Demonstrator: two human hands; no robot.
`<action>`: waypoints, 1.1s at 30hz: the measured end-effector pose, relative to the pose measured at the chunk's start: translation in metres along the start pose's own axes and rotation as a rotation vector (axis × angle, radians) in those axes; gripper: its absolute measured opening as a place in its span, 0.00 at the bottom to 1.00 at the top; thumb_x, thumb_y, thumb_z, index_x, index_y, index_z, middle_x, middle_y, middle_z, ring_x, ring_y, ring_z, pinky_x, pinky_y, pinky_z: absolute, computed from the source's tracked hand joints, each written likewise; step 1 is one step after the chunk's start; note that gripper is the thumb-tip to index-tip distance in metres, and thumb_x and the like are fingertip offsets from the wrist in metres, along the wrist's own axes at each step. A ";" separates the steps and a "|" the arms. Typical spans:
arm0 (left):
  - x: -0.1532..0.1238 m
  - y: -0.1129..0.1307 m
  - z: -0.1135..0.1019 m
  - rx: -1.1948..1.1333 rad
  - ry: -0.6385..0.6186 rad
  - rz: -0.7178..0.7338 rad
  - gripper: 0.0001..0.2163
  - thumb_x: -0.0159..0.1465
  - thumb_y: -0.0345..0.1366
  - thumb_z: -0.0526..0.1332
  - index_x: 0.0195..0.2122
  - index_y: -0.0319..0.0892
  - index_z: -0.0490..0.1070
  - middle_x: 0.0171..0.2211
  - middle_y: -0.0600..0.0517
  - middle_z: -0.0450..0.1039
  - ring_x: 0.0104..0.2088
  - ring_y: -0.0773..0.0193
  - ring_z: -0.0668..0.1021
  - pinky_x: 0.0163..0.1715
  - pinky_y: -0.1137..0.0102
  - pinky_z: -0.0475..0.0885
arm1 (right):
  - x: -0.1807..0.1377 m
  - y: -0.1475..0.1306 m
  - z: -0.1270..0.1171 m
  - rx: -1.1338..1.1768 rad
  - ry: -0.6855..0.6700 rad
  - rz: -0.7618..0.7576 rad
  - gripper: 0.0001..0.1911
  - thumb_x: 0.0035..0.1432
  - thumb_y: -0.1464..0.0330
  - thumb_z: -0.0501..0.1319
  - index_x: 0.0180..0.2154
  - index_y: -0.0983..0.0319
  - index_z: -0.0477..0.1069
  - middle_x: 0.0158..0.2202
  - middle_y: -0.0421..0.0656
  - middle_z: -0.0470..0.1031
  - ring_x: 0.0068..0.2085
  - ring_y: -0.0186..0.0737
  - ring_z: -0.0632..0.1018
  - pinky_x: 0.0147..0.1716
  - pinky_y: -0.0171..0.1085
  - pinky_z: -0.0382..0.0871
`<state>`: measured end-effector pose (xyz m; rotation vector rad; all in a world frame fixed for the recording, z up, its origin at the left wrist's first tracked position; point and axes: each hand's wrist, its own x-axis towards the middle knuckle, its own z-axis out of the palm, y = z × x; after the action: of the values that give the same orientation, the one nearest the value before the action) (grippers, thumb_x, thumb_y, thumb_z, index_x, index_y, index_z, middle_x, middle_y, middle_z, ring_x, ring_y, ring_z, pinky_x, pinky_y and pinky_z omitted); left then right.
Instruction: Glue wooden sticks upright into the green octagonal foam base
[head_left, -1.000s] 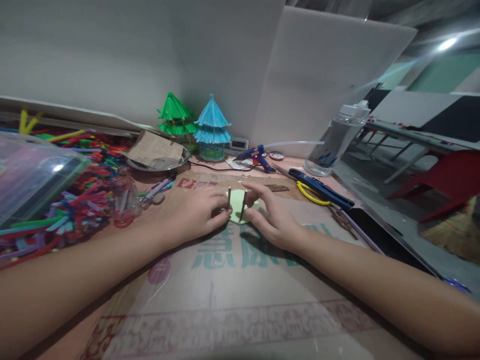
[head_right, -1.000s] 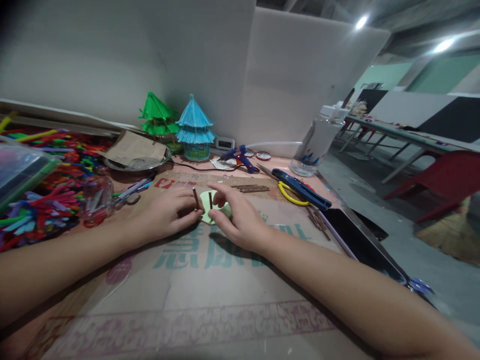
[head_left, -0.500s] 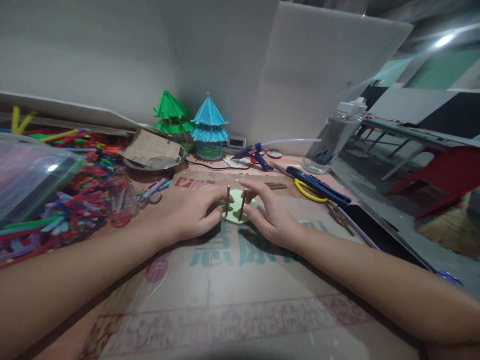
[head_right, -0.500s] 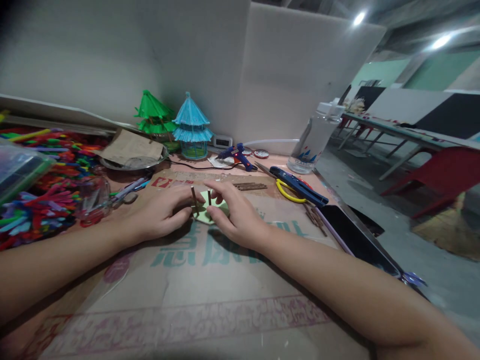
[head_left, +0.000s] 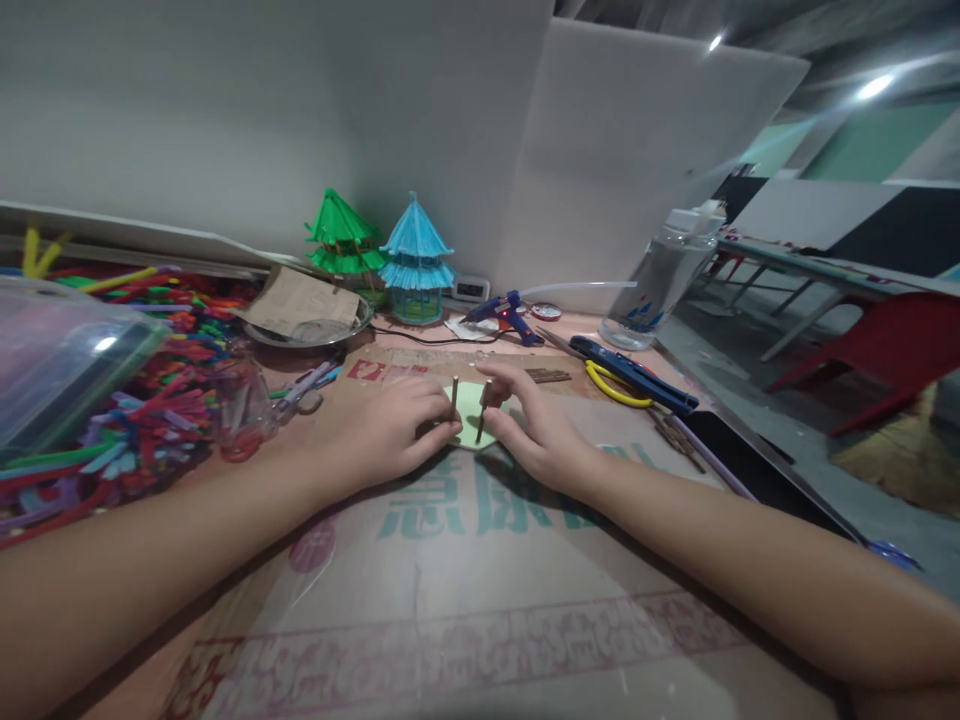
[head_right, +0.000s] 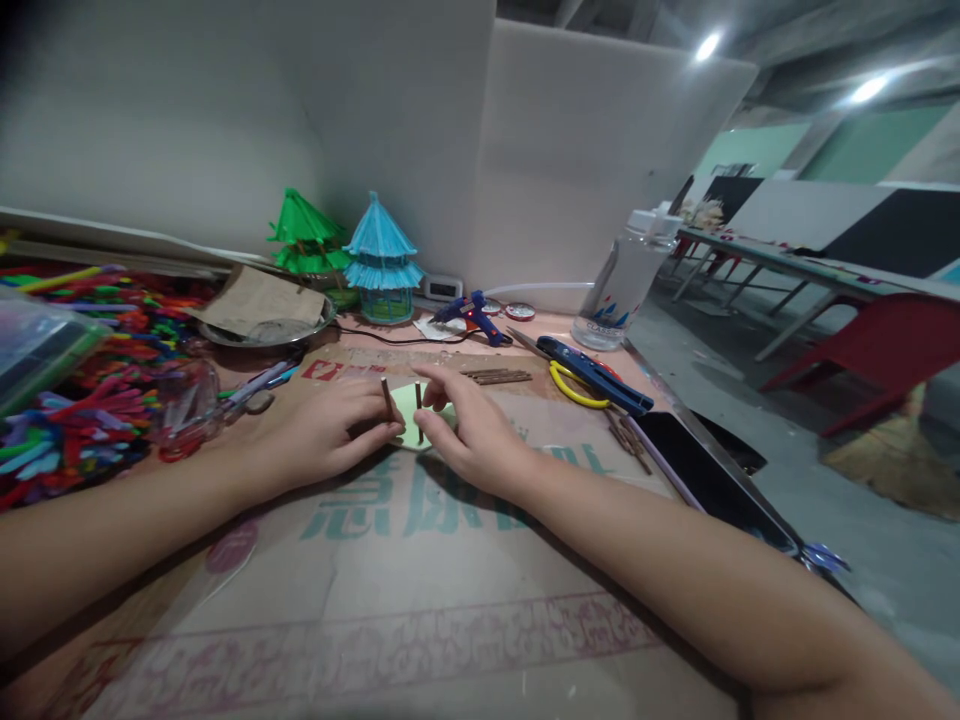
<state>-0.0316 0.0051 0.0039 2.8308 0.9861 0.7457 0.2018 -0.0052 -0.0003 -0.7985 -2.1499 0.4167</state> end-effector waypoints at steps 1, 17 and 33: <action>0.000 0.000 0.001 0.004 0.014 0.014 0.13 0.72 0.40 0.55 0.34 0.41 0.74 0.35 0.46 0.76 0.38 0.56 0.77 0.40 0.63 0.69 | 0.000 0.000 0.000 -0.009 0.005 -0.007 0.22 0.69 0.67 0.56 0.62 0.62 0.60 0.45 0.48 0.74 0.47 0.44 0.75 0.50 0.46 0.70; -0.001 0.001 0.000 -0.117 0.023 -0.026 0.10 0.69 0.39 0.56 0.37 0.41 0.76 0.34 0.48 0.77 0.37 0.57 0.78 0.38 0.64 0.69 | 0.004 -0.001 -0.002 -0.091 -0.055 -0.084 0.08 0.68 0.67 0.59 0.33 0.60 0.67 0.33 0.43 0.74 0.38 0.42 0.71 0.40 0.41 0.64; 0.000 -0.001 0.005 -0.106 0.015 0.064 0.08 0.67 0.34 0.58 0.33 0.41 0.74 0.32 0.49 0.76 0.35 0.59 0.75 0.37 0.65 0.67 | 0.005 -0.003 -0.003 -0.095 -0.138 0.009 0.10 0.66 0.72 0.60 0.31 0.60 0.64 0.32 0.42 0.71 0.36 0.40 0.70 0.38 0.39 0.62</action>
<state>-0.0297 0.0064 -0.0001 2.7814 0.8353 0.8018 0.2002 -0.0041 0.0063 -0.8541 -2.3099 0.3867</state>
